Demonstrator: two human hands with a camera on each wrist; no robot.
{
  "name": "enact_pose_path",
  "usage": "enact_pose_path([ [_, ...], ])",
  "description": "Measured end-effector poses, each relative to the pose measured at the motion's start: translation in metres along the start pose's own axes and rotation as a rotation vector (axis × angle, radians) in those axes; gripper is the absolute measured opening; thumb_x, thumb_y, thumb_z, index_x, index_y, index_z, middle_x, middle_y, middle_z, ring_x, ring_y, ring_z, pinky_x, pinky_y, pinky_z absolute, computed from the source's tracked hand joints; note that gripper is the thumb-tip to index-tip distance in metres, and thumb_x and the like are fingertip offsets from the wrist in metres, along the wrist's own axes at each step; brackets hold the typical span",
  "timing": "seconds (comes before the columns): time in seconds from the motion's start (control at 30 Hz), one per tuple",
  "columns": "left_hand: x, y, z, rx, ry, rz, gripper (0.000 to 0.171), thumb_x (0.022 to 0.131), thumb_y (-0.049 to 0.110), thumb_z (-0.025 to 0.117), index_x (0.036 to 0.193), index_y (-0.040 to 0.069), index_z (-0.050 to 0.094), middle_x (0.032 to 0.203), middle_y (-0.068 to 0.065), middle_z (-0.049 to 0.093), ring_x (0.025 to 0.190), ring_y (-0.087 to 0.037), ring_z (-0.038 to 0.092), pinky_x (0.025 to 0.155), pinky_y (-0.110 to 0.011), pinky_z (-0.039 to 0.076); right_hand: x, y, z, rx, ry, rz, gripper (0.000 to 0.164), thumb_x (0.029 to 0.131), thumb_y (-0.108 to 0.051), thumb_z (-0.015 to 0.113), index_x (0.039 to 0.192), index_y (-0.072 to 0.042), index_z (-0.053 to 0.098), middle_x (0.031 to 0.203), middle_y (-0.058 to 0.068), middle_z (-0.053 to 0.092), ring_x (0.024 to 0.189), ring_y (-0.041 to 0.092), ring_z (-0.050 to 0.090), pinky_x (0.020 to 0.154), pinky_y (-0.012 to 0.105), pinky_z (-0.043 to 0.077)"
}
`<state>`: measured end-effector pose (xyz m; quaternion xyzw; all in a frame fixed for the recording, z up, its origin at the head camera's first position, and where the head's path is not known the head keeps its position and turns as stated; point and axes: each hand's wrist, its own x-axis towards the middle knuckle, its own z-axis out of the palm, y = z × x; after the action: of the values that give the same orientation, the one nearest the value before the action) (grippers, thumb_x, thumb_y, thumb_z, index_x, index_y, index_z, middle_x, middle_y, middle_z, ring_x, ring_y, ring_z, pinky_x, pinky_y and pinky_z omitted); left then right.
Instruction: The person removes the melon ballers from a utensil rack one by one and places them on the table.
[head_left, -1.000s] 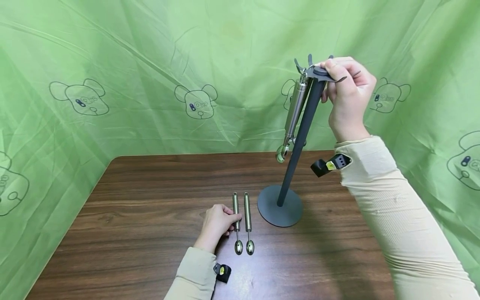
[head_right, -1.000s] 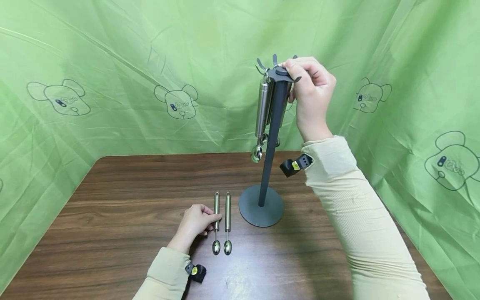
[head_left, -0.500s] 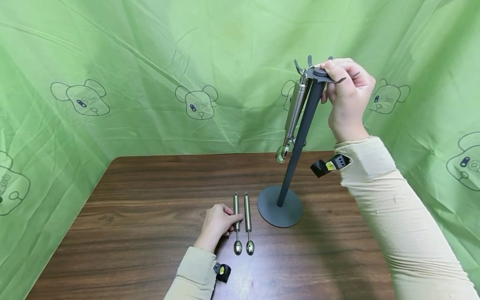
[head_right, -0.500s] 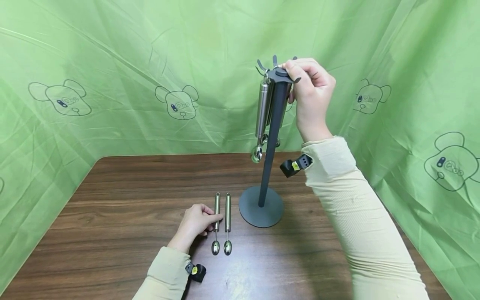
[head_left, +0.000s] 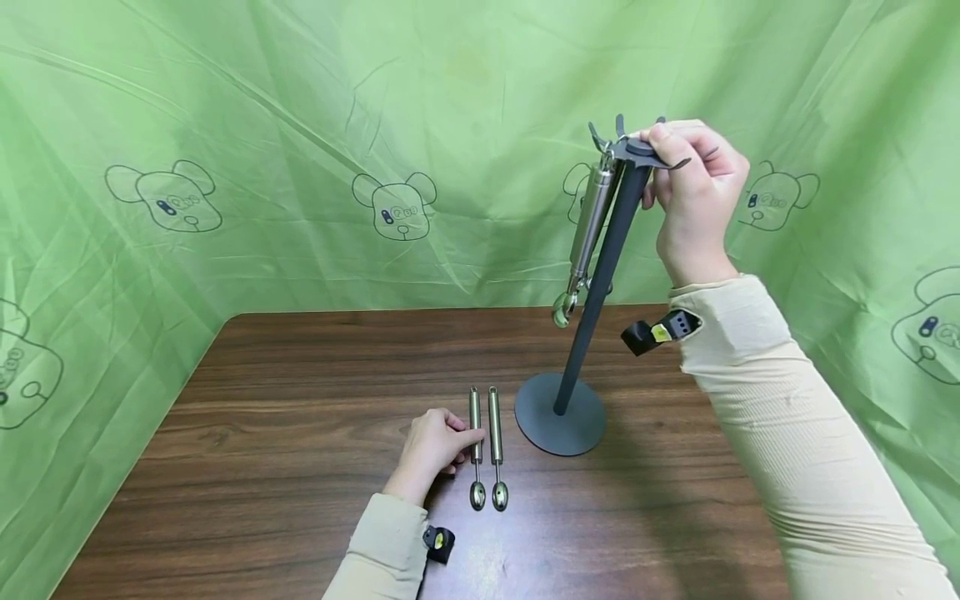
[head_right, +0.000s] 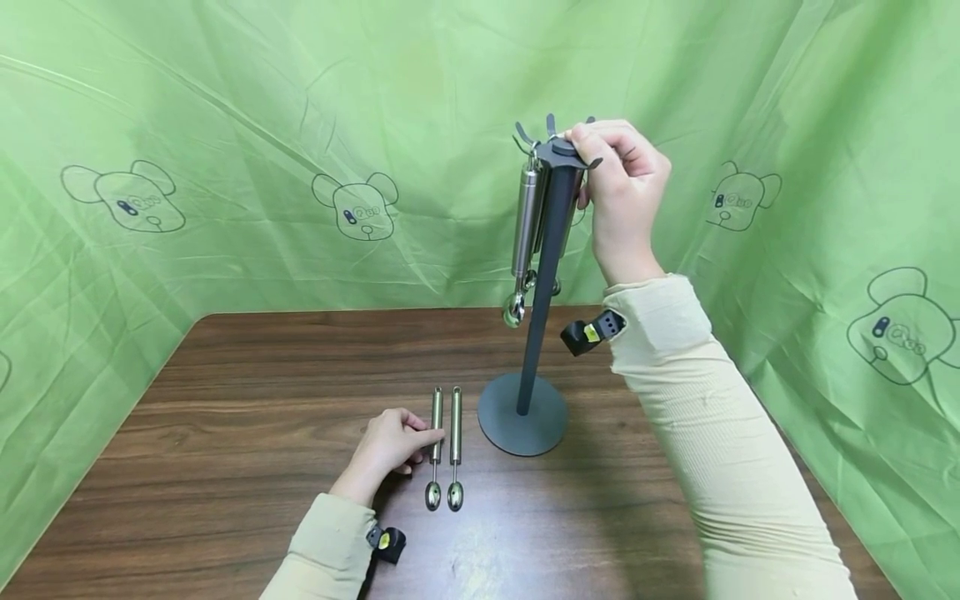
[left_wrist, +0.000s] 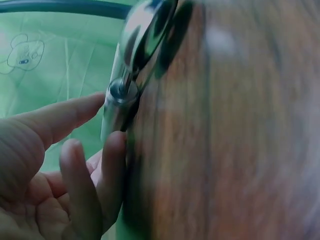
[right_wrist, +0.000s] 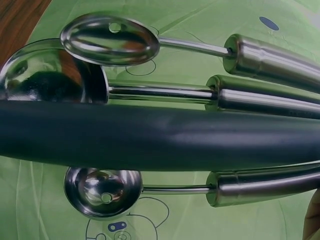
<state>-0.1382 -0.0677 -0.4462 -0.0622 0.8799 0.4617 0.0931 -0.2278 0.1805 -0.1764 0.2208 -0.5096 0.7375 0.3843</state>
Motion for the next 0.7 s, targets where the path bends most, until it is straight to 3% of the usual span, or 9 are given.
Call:
enact_pose_path([
  [0.17,-0.002,0.007,-0.01,0.049,-0.002,0.029,0.034,0.08,0.037,0.081,0.09,0.007,0.068,0.064,-0.001,0.068,0.039,-0.01,0.056,0.041,-0.026,0.051,0.0,0.001,0.0,0.003,-0.007,0.005,0.011,0.085,0.0,0.067,0.077,0.006,0.072,0.072,0.012,0.071,0.035,0.01,0.031,0.035,0.021,0.033],
  [0.27,-0.001,0.017,-0.019,0.08,0.018,0.047,0.035,0.081,0.038,0.079,0.092,0.007,0.069,0.071,0.0,0.071,0.043,-0.014,0.061,0.05,-0.026,0.053,0.0,0.001,0.001,0.006,-0.013,-0.005,0.012,0.085,-0.001,0.067,0.078,0.009,0.071,0.072,0.012,0.071,0.035,0.009,0.03,0.035,0.021,0.033],
  [0.47,-0.002,0.044,-0.037,0.153,0.083,0.097,0.035,0.082,0.046,0.077,0.096,0.015,0.072,0.089,0.002,0.074,0.073,-0.014,0.067,0.075,-0.035,0.052,0.0,0.0,0.001,-0.018,-0.039,-0.021,0.013,0.086,-0.001,0.064,0.079,0.008,0.07,0.072,0.009,0.071,0.035,0.009,0.031,0.034,0.021,0.033],
  [0.53,-0.003,0.055,-0.042,0.152,0.095,0.118,0.035,0.082,0.048,0.076,0.097,0.016,0.072,0.09,0.002,0.073,0.08,-0.014,0.065,0.076,-0.036,0.052,0.0,0.0,0.002,-0.017,-0.031,-0.015,0.013,0.086,0.0,0.063,0.077,0.005,0.071,0.072,0.009,0.071,0.035,0.009,0.032,0.035,0.021,0.033],
  [0.7,-0.007,0.082,-0.052,0.121,0.13,0.21,0.033,0.083,0.048,0.075,0.096,0.018,0.073,0.087,0.003,0.072,0.078,-0.013,0.064,0.074,-0.033,0.051,-0.001,0.0,0.001,-0.014,-0.01,-0.015,0.015,0.086,0.001,0.063,0.075,0.0,0.072,0.072,0.01,0.071,0.035,0.009,0.031,0.035,0.021,0.032],
])
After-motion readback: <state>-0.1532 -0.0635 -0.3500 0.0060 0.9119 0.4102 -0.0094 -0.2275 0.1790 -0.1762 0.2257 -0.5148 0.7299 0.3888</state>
